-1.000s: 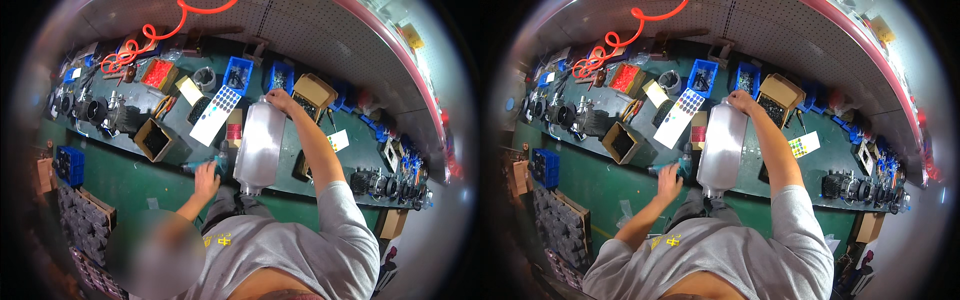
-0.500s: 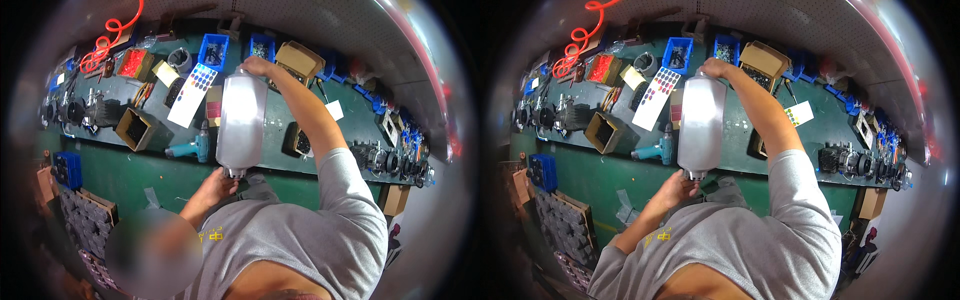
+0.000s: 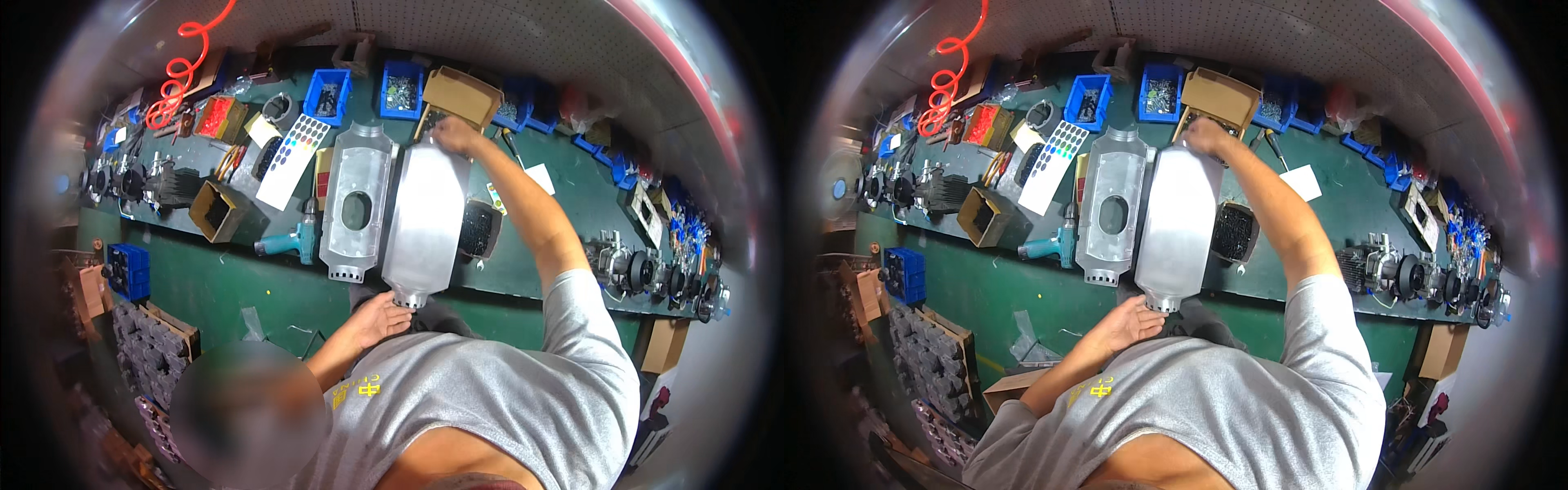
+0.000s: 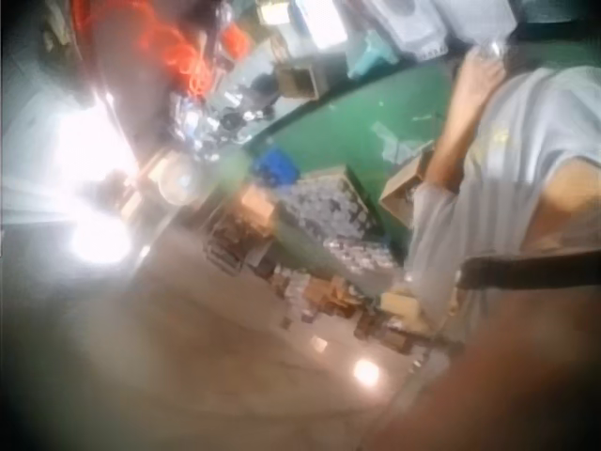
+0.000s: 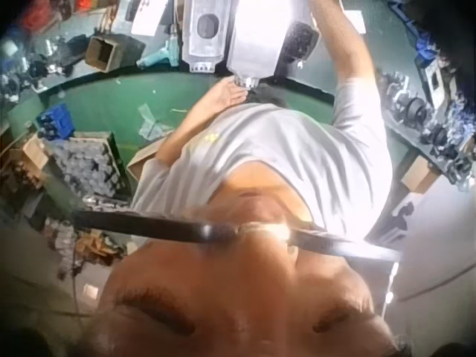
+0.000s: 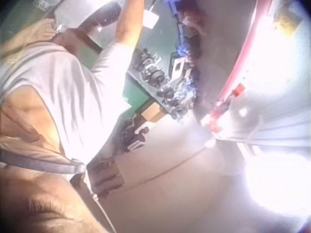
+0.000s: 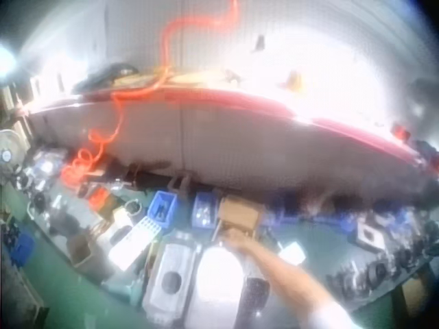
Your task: The person unpacks a silver metal casing and uses a cordless drill to fasten it. They then attach a motor assembly to the casing, connect wires, and secure a black plastic component using the drill. The person works at a green workbench in a workshop environment.
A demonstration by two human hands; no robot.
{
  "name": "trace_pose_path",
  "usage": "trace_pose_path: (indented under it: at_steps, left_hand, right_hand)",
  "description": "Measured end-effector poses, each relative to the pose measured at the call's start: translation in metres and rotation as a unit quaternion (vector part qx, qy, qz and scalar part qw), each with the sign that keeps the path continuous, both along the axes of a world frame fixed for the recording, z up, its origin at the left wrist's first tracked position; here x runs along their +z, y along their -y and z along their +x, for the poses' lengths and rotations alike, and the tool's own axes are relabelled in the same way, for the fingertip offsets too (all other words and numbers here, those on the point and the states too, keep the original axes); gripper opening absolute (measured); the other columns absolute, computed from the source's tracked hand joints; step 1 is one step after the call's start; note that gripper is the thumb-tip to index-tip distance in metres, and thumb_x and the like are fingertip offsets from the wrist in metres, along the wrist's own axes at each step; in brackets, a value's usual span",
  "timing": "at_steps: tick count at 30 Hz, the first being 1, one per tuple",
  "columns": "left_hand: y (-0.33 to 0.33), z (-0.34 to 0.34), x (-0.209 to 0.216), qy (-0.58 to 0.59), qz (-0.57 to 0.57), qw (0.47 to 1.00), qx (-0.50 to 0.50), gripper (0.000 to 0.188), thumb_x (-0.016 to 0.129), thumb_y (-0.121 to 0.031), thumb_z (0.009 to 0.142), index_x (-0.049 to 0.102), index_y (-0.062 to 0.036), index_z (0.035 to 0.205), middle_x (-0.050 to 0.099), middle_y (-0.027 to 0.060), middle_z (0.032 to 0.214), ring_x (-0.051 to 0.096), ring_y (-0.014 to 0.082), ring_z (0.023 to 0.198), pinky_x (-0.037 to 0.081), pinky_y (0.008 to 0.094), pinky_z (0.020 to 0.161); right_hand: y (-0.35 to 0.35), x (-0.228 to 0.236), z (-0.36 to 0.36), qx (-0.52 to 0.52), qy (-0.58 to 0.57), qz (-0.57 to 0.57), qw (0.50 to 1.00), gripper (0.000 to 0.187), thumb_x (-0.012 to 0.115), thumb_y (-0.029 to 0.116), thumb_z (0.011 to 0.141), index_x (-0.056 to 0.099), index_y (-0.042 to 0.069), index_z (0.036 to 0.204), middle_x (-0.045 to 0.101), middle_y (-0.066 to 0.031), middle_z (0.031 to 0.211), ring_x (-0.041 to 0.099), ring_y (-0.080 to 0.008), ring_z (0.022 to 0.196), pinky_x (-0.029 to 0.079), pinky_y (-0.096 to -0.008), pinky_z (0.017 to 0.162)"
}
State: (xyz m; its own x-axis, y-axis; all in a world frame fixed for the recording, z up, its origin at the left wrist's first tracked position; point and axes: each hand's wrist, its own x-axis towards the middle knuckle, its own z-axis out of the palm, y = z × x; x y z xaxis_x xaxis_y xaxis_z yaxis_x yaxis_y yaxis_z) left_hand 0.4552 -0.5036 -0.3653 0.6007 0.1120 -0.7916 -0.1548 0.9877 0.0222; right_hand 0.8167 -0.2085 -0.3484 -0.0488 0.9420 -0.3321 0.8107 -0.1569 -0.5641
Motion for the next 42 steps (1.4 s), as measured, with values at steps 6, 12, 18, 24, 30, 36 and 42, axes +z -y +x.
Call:
trace_pose_path:
  at_steps: [6, 12, 18, 24, 30, 36, 42]
  left_hand:
    - [0.017, 0.019, -0.072, -0.027, 0.005, 1.000, -0.003, 0.051, 0.058, -0.040, 0.100, 0.054, 0.0018, 0.128, 0.063, 0.0236, 0.131, 0.064, 0.0313, 0.111, 0.054, 0.0435, 0.101]
    - [0.003, 0.019, -0.122, -0.067, 0.007, 0.998, -0.001, 0.048, 0.064, -0.037, 0.095, 0.055, 0.0009, 0.124, 0.064, 0.0220, 0.121, 0.061, 0.0333, 0.114, 0.053, 0.0467, 0.103]
    - [-0.007, 0.012, -0.123, -0.051, -0.034, 0.997, -0.038, 0.048, 0.067, -0.035, 0.092, 0.055, 0.0013, 0.120, 0.064, 0.0183, 0.119, 0.061, 0.0312, 0.112, 0.053, 0.0484, 0.104]
    - [-0.035, 0.014, -0.110, -0.070, 0.051, 0.970, -0.226, 0.048, 0.062, -0.040, 0.096, 0.061, 0.0006, 0.122, 0.068, 0.0181, 0.122, 0.064, 0.0292, 0.108, 0.054, 0.0461, 0.100]
    - [-0.064, 0.065, -0.007, -0.077, 0.292, 0.852, -0.428, 0.030, 0.057, -0.026, 0.101, 0.070, 0.0004, 0.110, 0.073, 0.0084, 0.100, 0.065, 0.0137, 0.080, 0.058, 0.0280, 0.074]
    - [-0.079, 0.240, 0.051, 0.063, 0.533, 0.726, -0.431, 0.042, 0.070, -0.025, 0.097, 0.065, 0.0033, 0.128, 0.066, 0.0021, 0.094, 0.057, 0.0080, 0.078, 0.046, 0.0242, 0.068]
    - [-0.023, 0.513, 0.120, 0.177, 0.716, 0.576, -0.352, 0.079, 0.073, -0.045, 0.093, 0.046, 0.0054, 0.148, 0.055, 0.0265, 0.143, 0.052, 0.0332, 0.135, 0.040, 0.0424, 0.113]
  right_hand:
    - [0.008, -0.114, 0.024, -0.038, 0.015, -0.023, 0.999, 0.031, 0.065, 0.032, 0.091, 0.078, 0.005, 0.100, 0.075, -0.0216, 0.100, 0.073, -0.0333, 0.096, 0.056, -0.0419, 0.087]
    - [0.021, -0.104, 0.005, -0.092, -0.020, -0.031, 0.995, 0.039, 0.062, 0.035, 0.091, 0.076, 0.004, 0.111, 0.073, -0.0239, 0.112, 0.070, -0.0353, 0.109, 0.053, -0.0432, 0.097]
    - [0.054, -0.076, -0.017, -0.020, -0.003, 0.024, 1.000, 0.060, 0.074, 0.038, 0.083, 0.067, 0.002, 0.131, 0.063, -0.0256, 0.135, 0.056, -0.0417, 0.129, 0.043, -0.0455, 0.113]
    - [0.140, -0.042, -0.016, -0.309, -0.126, 0.321, 0.886, 0.036, 0.070, 0.022, 0.087, 0.071, 0.000, 0.116, 0.072, -0.0187, 0.112, 0.066, -0.0370, 0.110, 0.052, -0.0425, 0.100]
    - [0.311, 0.004, 0.020, -0.660, -0.453, 0.231, 0.553, 0.027, 0.065, 0.019, 0.097, 0.067, 0.001, 0.117, 0.072, -0.0126, 0.104, 0.070, -0.0190, 0.090, 0.059, -0.0323, 0.074]
    - [0.460, -0.051, 0.108, -0.740, -0.567, 0.246, 0.266, 0.056, 0.061, 0.040, 0.100, 0.050, -0.002, 0.135, 0.061, -0.0249, 0.132, 0.064, -0.0360, 0.116, 0.056, -0.0494, 0.097]
    - [0.500, -0.052, 0.194, -0.692, -0.659, 0.253, 0.150, 0.089, 0.057, 0.055, 0.100, 0.021, -0.005, 0.155, 0.049, -0.0320, 0.144, 0.054, -0.0455, 0.130, 0.048, -0.0559, 0.109]
